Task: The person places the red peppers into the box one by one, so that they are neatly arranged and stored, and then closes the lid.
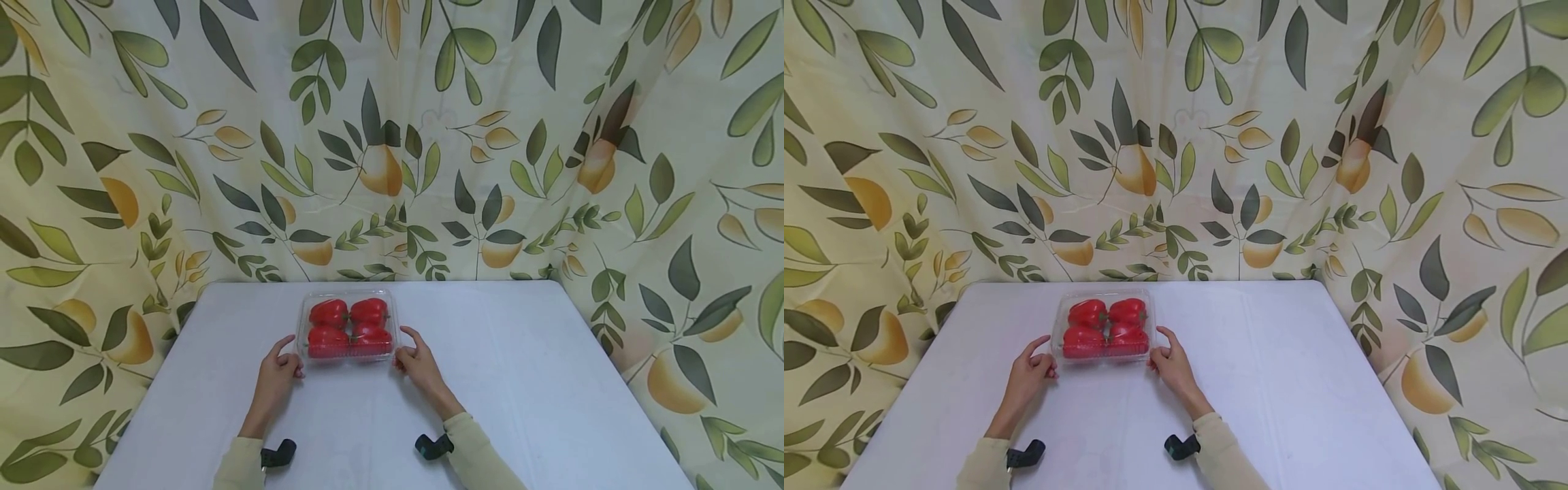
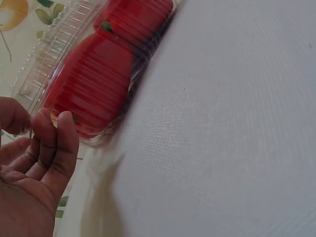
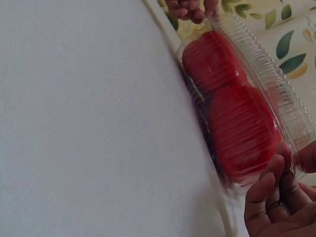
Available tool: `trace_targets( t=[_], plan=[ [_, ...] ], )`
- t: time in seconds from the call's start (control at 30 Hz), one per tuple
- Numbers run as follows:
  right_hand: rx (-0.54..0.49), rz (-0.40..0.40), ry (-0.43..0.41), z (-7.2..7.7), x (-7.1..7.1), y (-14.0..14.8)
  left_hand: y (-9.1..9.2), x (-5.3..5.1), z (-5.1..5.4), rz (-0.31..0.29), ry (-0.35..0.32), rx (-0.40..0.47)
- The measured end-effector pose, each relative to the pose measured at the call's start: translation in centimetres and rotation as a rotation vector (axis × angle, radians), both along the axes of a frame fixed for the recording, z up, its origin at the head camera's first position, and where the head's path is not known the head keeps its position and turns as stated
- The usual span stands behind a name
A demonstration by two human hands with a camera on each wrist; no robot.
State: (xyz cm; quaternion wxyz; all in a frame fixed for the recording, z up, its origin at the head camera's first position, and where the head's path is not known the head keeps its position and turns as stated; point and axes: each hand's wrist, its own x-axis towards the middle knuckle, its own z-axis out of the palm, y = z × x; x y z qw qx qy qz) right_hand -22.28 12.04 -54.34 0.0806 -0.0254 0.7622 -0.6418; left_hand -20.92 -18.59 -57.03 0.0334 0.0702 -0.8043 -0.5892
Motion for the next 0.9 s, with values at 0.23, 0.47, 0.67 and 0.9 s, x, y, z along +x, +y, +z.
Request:
trace_targets(
  t=[0.23, 0.47, 0.67, 0.9],
  plan=[
    [0.003, 0.002, -0.011, 1.6, 0.8, -0.2, 0.1, 0.1, 0.1, 0.009, 0.005, 0.017],
    [0.009, -0.002, -0.004, 1.5, 0.6, -0.4, 0.1, 0.1, 0.4, 0.005, 0.005, 0.015],
    [-0.003, -0.024, -0.009, -0.5, -0.5, -0.3, 0.0, -0.3, 0.2, 0.017, -0.021, 0.011],
    [-0.031, -0.055, -0.011, -1.8, -1.1, 0.9, -0.7, 0.4, 0.6, 0.044, -0.054, 0.076]
  ],
)
